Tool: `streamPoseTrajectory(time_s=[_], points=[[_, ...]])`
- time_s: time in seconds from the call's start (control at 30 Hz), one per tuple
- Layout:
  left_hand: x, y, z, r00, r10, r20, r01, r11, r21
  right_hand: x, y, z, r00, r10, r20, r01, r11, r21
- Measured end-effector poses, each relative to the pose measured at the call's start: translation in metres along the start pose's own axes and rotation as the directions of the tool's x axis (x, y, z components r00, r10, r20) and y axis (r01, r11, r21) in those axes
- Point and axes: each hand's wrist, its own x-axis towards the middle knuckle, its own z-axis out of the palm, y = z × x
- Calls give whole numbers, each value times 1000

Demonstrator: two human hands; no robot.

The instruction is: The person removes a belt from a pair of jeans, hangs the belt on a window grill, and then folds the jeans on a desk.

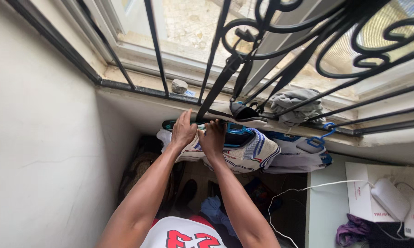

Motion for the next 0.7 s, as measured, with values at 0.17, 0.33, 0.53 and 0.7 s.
streamPoseTrajectory(time_s=[0.17, 0.33, 0.53, 0.7], points=[[29, 48, -4, 995, -94, -11, 90, 976, -200, -14, 9, -6, 972, 125, 200, -161, 972, 171], [39, 52, -2, 996, -80, 45, 87, 979, -185, -11, -1, -54, 942, 128, -309, -50, 967, 250], [49, 51, -10, 965, -142, 220, 175, 974, -141, 47, 46, -107, 930, 16, -367, -165, 911, -379], [54, 41, -15, 975, -118, 187, 149, 976, -161, 18, 74, -150, 995, 79, -69, -75, 996, 51]])
